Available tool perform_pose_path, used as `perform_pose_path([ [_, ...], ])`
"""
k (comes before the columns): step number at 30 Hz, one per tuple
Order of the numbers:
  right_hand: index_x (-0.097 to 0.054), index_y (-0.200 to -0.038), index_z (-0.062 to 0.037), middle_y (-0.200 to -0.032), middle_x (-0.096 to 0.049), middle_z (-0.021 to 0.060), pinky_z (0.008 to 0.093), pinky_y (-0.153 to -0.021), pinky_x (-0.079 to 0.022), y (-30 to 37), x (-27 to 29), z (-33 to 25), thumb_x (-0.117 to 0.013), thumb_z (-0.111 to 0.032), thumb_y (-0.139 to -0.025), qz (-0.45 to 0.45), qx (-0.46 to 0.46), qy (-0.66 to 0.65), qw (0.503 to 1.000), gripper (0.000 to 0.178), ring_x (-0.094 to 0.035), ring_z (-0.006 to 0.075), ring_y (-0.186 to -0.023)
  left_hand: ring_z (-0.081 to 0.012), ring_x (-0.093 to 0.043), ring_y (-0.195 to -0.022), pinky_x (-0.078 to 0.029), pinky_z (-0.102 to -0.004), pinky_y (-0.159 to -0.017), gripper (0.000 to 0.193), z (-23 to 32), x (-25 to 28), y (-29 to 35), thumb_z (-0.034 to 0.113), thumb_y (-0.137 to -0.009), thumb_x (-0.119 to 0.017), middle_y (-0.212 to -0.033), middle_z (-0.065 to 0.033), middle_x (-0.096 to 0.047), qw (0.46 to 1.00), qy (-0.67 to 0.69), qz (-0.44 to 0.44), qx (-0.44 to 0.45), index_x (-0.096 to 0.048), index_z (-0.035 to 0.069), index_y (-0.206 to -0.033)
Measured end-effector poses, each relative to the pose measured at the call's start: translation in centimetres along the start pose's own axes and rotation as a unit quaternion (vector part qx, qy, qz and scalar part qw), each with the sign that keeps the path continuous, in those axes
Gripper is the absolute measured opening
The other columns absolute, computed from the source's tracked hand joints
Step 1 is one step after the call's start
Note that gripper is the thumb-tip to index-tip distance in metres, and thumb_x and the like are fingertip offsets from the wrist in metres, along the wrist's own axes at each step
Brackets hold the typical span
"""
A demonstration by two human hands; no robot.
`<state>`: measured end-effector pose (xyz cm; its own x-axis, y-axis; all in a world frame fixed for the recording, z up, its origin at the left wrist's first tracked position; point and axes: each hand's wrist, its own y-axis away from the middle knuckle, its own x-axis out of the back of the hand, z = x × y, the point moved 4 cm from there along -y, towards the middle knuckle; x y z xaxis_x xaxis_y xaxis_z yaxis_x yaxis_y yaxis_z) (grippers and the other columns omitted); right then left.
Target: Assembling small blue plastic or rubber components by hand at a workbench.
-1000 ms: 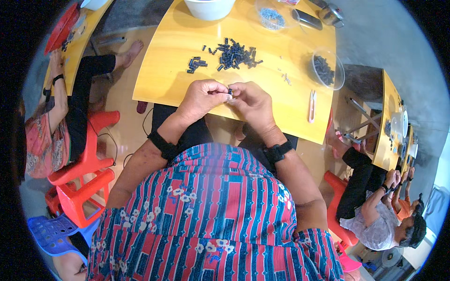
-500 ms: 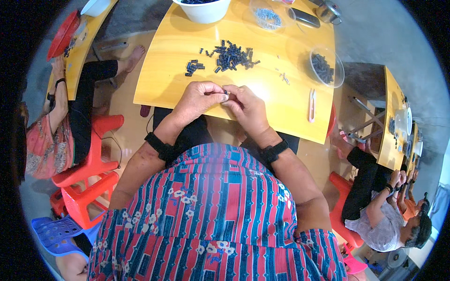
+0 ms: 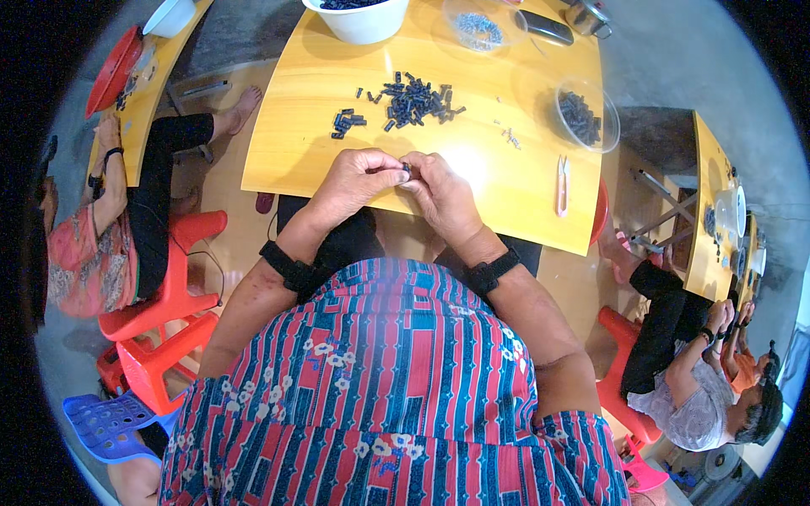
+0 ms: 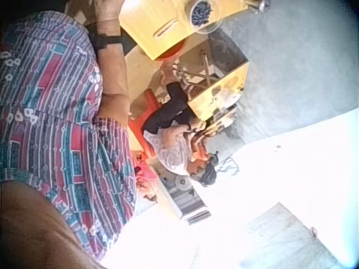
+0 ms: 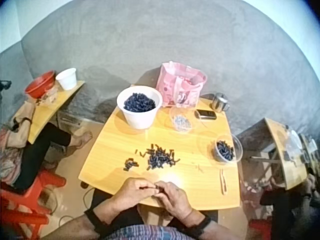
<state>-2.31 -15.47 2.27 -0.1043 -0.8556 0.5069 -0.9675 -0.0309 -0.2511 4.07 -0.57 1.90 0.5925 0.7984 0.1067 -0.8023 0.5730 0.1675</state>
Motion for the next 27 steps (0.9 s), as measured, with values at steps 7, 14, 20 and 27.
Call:
perform_pose_path([
  [7, -0.063, -0.111, -0.0071, -0.088, -0.062, 0.0116, 0.0325, -0.071, -0.051, -0.1, 0.2, -0.3, -0.071, -0.009, -0.083, 0.001, -0.015, -0.003, 1.000, 0.029, -0.063, 0.0249, -0.078, -0.0072, -0.058, -0.070, -0.049, -0.0240, -0.064, 0.015, -0.6, 0.0, 0.0, 0.012, -0.082, -0.073, -0.076, -0.0036, -0.068, 0.999, -0.015, 0.013, -0.029, -0.072, -0.002, -0.088],
  [14, -0.070, -0.104, -0.0066, -0.083, -0.063, 0.0087, 0.0293, -0.068, -0.052, 0.1, 0.6, 0.0, -0.071, 0.001, -0.078, 0.038, -0.037, -0.053, 0.997, 0.027, -0.064, 0.0203, -0.074, -0.0073, -0.059, -0.071, -0.049, -0.0228, -0.067, 0.011, -0.6, -0.4, 0.2, 0.007, -0.080, -0.074, -0.077, -0.0023, -0.065, 0.991, -0.091, 0.069, -0.072, -0.070, 0.000, -0.087],
  [20, -0.071, -0.100, -0.0043, -0.088, -0.067, 0.0106, 0.0287, -0.072, -0.053, 0.4, 1.1, -0.1, -0.071, 0.002, -0.077, 0.039, 0.015, -0.019, 0.999, 0.024, -0.066, 0.0202, -0.080, -0.0191, -0.063, -0.071, -0.051, -0.0306, -0.065, 0.011, -1.1, -1.1, 0.6, 0.014, -0.076, -0.075, -0.077, -0.0074, -0.066, 0.985, -0.127, 0.089, -0.081, -0.072, 0.007, -0.084],
  [27, -0.068, -0.108, -0.0011, -0.090, -0.064, 0.0064, 0.0253, -0.073, -0.050, -0.3, 2.2, 0.4, -0.060, 0.003, -0.087, 0.050, -0.108, -0.145, 0.982, 0.023, -0.061, 0.0132, -0.079, -0.0263, -0.061, -0.079, -0.051, -0.0373, -0.071, 0.010, 0.0, -1.7, 1.0, 0.021, -0.075, -0.071, -0.079, -0.0051, -0.066, 0.944, -0.259, 0.078, -0.190, -0.072, 0.012, -0.079],
])
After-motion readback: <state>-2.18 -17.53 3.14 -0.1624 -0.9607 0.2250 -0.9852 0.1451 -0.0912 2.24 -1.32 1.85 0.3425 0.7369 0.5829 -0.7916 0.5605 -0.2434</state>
